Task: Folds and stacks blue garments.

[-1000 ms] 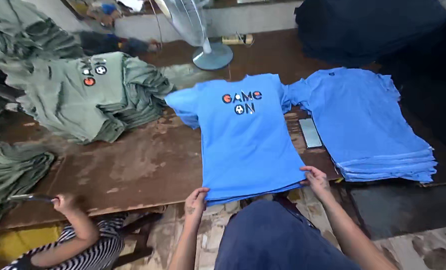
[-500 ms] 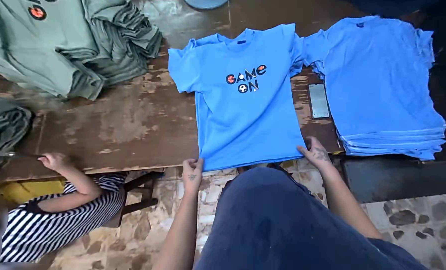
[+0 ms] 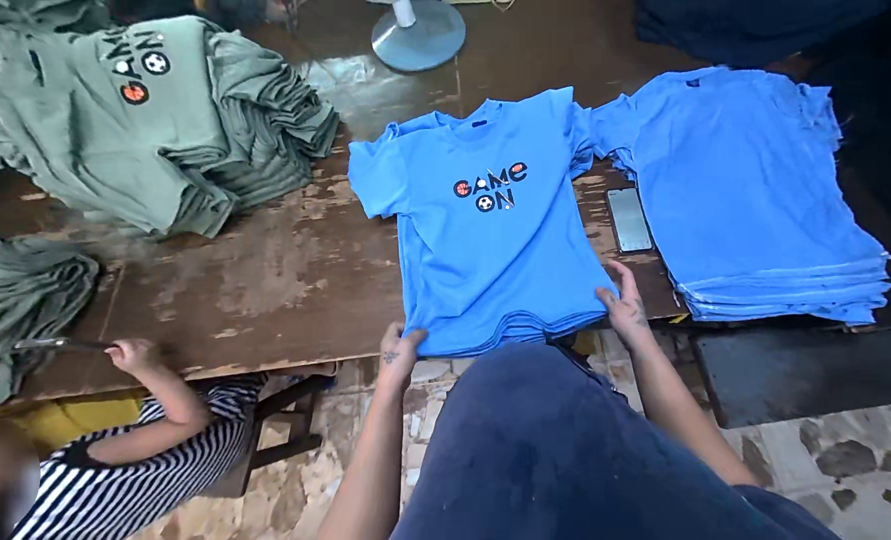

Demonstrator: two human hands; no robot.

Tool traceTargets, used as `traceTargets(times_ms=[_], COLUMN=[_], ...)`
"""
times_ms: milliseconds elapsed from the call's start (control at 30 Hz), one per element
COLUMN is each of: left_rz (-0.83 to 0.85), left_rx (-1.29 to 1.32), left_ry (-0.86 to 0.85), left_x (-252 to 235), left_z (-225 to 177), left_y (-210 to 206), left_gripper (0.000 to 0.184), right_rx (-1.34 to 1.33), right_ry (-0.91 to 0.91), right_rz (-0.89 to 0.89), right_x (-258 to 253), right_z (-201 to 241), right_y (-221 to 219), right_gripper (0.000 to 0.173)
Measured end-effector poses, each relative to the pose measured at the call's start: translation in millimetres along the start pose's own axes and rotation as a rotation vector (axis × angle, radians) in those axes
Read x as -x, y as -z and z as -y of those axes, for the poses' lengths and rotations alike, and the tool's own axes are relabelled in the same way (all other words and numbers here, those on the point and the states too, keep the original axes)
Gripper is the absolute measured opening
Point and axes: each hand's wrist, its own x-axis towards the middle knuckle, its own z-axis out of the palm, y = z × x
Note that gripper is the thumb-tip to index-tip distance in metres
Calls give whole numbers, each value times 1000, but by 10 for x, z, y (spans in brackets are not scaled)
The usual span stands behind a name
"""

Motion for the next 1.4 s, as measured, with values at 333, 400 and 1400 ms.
traceTargets(times_ms=[333,400,1400], left_rz=[702,708,599], left_rx=[-233,-65,-544], left_ry=[-592,-493,-683], left_x=[28,-66,-28], left_z=[-873,-702,-598], left_y=[-822,-910,-884], left_gripper=[41,33,43], right_rx=[20,65,-8], right_ry=[454,385,199], right_rz=[521,603,531], right_x=[161,74,12], right_z=[918,843,638], right_y=[-658,-640,-606], right_gripper=[71,65,47])
